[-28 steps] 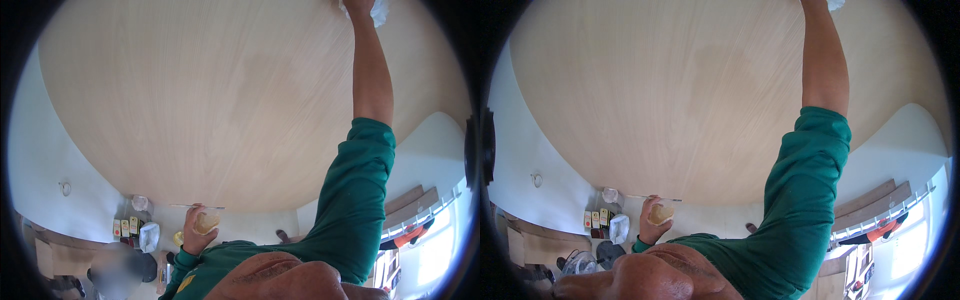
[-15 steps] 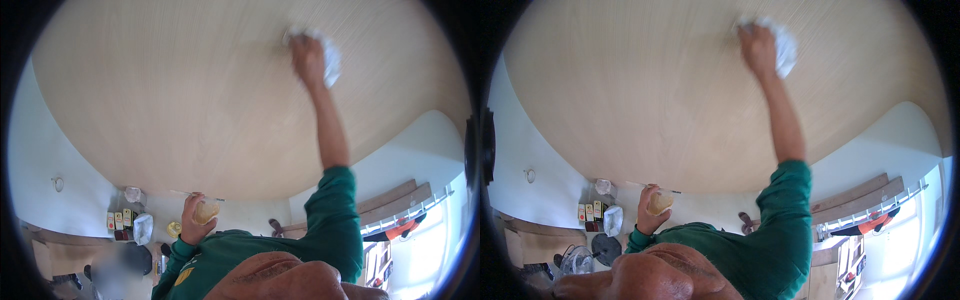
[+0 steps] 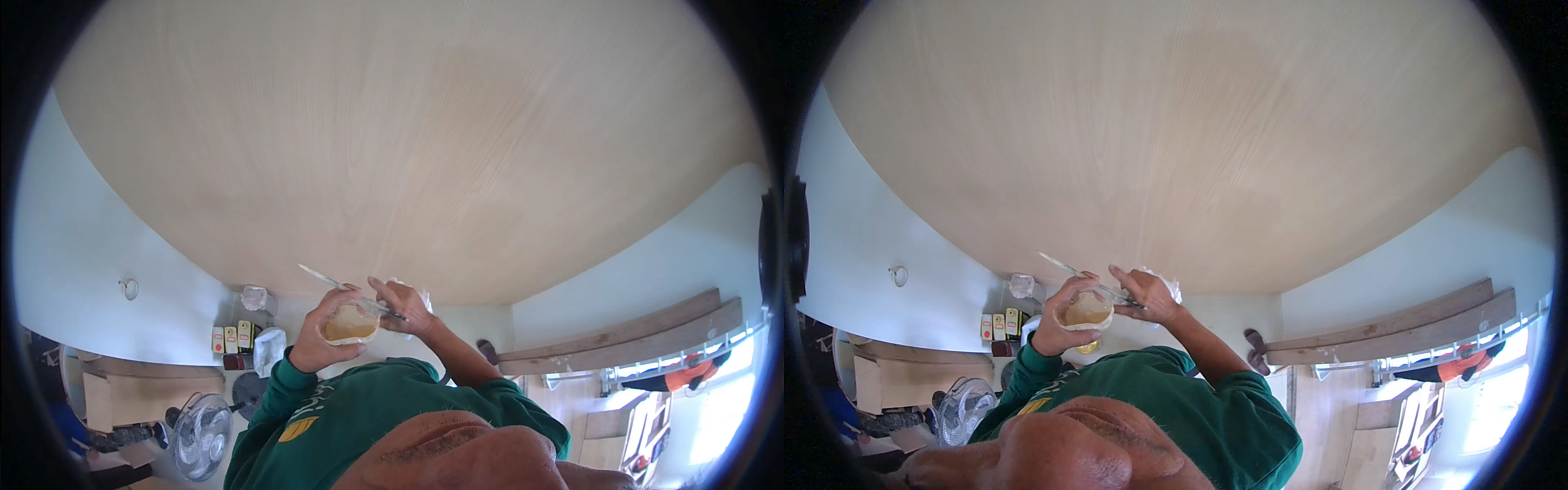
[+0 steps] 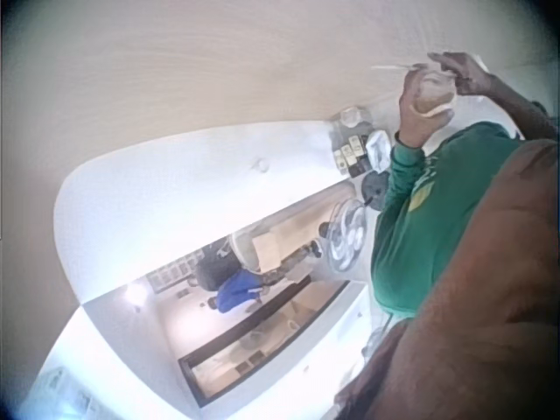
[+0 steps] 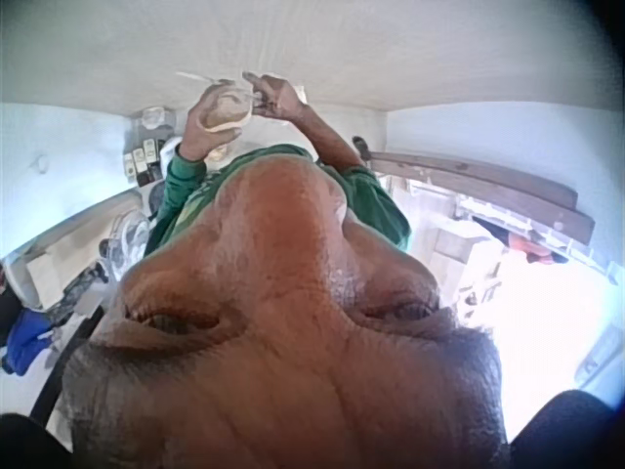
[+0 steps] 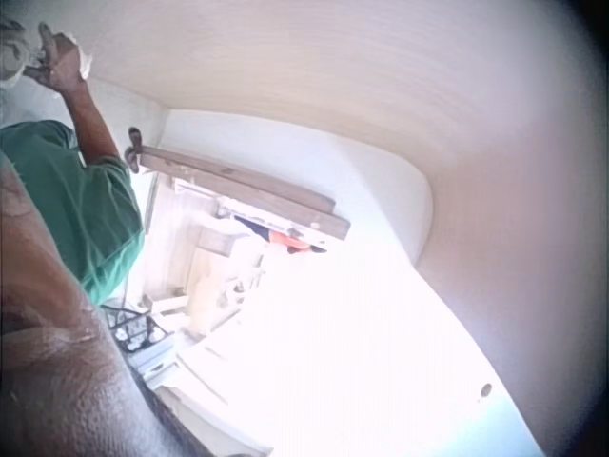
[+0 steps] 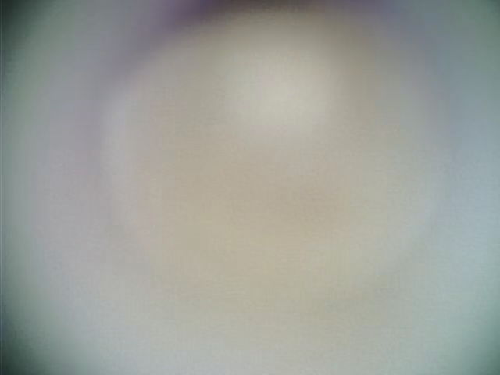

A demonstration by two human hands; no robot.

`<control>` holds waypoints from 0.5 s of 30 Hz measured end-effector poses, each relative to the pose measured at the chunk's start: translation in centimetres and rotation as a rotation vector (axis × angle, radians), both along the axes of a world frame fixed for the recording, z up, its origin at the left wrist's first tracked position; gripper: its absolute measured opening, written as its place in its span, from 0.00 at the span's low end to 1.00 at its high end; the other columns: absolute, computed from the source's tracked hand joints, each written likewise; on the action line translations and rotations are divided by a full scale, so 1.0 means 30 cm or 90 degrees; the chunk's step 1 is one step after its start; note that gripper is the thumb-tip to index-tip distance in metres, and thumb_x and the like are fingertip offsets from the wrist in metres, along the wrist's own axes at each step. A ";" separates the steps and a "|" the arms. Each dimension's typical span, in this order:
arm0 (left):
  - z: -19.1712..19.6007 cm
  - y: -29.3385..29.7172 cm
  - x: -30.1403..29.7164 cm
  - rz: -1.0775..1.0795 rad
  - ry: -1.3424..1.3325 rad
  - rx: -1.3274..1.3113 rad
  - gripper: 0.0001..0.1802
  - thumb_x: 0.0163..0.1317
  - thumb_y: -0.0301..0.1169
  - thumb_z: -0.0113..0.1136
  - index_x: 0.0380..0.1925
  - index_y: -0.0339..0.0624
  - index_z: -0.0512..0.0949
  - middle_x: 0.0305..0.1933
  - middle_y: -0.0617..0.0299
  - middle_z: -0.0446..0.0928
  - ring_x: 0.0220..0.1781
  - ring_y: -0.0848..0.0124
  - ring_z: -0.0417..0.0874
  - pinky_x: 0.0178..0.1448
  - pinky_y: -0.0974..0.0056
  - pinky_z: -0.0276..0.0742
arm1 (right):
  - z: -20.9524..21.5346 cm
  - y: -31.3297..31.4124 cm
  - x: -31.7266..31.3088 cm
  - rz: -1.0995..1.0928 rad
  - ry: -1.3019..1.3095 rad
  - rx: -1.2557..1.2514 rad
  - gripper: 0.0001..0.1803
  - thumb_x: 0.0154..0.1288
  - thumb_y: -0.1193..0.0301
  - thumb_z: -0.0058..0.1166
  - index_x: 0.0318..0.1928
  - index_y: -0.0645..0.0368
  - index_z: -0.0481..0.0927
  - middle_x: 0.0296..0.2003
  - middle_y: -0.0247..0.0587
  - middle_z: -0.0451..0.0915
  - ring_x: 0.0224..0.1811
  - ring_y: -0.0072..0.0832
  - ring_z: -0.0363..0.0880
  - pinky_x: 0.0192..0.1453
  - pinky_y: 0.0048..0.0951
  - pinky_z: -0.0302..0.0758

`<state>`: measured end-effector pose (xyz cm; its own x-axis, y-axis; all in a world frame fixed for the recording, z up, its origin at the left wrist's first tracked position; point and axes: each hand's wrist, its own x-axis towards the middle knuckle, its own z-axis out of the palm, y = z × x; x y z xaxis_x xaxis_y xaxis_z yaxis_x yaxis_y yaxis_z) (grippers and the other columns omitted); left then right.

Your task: The person paints a ceiling with a brush, repeatedly dipping it into a small container of light-colored paint and applying it in long strokes. The person occasionally wipes the ceiling with a white cloth and moves around the room to reach different areas.

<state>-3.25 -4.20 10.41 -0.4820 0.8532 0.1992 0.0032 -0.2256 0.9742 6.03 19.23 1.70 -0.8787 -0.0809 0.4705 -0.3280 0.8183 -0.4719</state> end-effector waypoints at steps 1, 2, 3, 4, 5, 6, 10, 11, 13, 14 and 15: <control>0.006 0.012 0.005 -0.020 -0.004 0.005 0.44 0.47 0.25 0.78 0.67 0.36 0.70 0.68 0.54 0.68 0.69 0.64 0.72 0.74 0.60 0.66 | 0.011 -0.011 0.002 0.030 0.101 0.002 0.51 0.52 0.59 0.77 0.74 0.61 0.65 0.35 0.46 0.82 0.32 0.43 0.82 0.38 0.42 0.80; 0.012 0.024 0.008 -0.042 -0.006 0.017 0.44 0.47 0.25 0.78 0.67 0.35 0.70 0.68 0.55 0.68 0.69 0.64 0.72 0.75 0.60 0.65 | 0.023 -0.019 0.006 0.048 0.157 -0.018 0.51 0.52 0.59 0.76 0.74 0.61 0.65 0.34 0.46 0.81 0.32 0.43 0.82 0.37 0.42 0.79; 0.018 0.036 0.010 -0.061 -0.004 0.012 0.44 0.47 0.25 0.78 0.67 0.35 0.71 0.68 0.55 0.69 0.69 0.65 0.72 0.75 0.60 0.65 | 0.038 -0.023 0.007 0.068 0.215 -0.036 0.51 0.52 0.60 0.76 0.74 0.61 0.65 0.34 0.45 0.80 0.31 0.43 0.81 0.37 0.42 0.78; 0.025 0.044 0.015 -0.080 0.002 0.013 0.44 0.47 0.24 0.78 0.67 0.35 0.71 0.68 0.56 0.69 0.70 0.65 0.72 0.75 0.60 0.65 | 0.051 -0.030 0.009 0.099 0.280 -0.052 0.51 0.53 0.60 0.76 0.74 0.62 0.65 0.33 0.45 0.80 0.30 0.43 0.81 0.36 0.42 0.78; 0.035 0.055 0.020 -0.097 0.013 0.015 0.44 0.47 0.24 0.78 0.67 0.35 0.71 0.68 0.56 0.69 0.70 0.65 0.72 0.75 0.60 0.64 | 0.068 -0.031 0.016 0.126 0.324 -0.090 0.50 0.53 0.65 0.75 0.74 0.63 0.65 0.31 0.43 0.78 0.29 0.41 0.79 0.33 0.40 0.76; 0.042 0.057 0.019 -0.105 0.007 0.013 0.43 0.47 0.24 0.78 0.67 0.36 0.71 0.68 0.57 0.70 0.70 0.65 0.72 0.76 0.60 0.64 | 0.083 -0.037 0.019 0.124 0.316 -0.084 0.49 0.53 0.66 0.74 0.74 0.63 0.65 0.30 0.43 0.78 0.28 0.41 0.79 0.33 0.39 0.76; 0.086 0.061 0.023 -0.141 -0.029 0.026 0.44 0.46 0.22 0.77 0.67 0.36 0.72 0.69 0.57 0.69 0.72 0.65 0.71 0.77 0.60 0.63 | 0.159 -0.052 0.067 0.131 0.305 -0.137 0.41 0.54 0.75 0.70 0.70 0.63 0.70 0.28 0.43 0.78 0.26 0.40 0.78 0.31 0.39 0.75; 0.095 0.053 0.018 -0.158 -0.059 0.029 0.44 0.46 0.22 0.77 0.67 0.36 0.72 0.69 0.57 0.69 0.72 0.66 0.71 0.77 0.60 0.63 | 0.178 -0.058 0.082 0.127 0.306 -0.142 0.40 0.54 0.76 0.69 0.69 0.63 0.71 0.29 0.43 0.79 0.26 0.39 0.77 0.31 0.39 0.75; 0.110 0.044 0.011 -0.174 -0.070 0.024 0.44 0.45 0.22 0.77 0.67 0.36 0.73 0.70 0.57 0.69 0.73 0.66 0.70 0.77 0.59 0.63 | 0.213 -0.063 0.106 0.141 0.321 -0.169 0.33 0.54 0.80 0.69 0.63 0.63 0.77 0.34 0.44 0.82 0.28 0.39 0.79 0.32 0.38 0.77; 0.113 0.041 0.007 -0.175 -0.052 0.017 0.44 0.45 0.22 0.77 0.67 0.36 0.73 0.71 0.57 0.69 0.73 0.65 0.70 0.77 0.59 0.63 | 0.227 -0.063 0.113 0.133 0.329 -0.168 0.30 0.55 0.80 0.68 0.61 0.63 0.78 0.35 0.45 0.83 0.29 0.39 0.80 0.33 0.38 0.77; 0.116 0.040 0.000 -0.180 -0.040 0.020 0.44 0.44 0.22 0.77 0.67 0.36 0.73 0.71 0.56 0.68 0.73 0.65 0.70 0.77 0.59 0.63 | 0.238 -0.060 0.119 0.145 0.342 -0.154 0.28 0.56 0.80 0.68 0.60 0.63 0.80 0.36 0.45 0.83 0.30 0.39 0.81 0.34 0.38 0.78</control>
<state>-3.24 -2.99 13.87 -0.2382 0.9492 0.2057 -0.1239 -0.2398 0.9629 9.59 17.43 8.85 -0.4885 -0.0742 0.8694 -0.7238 0.5910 -0.3562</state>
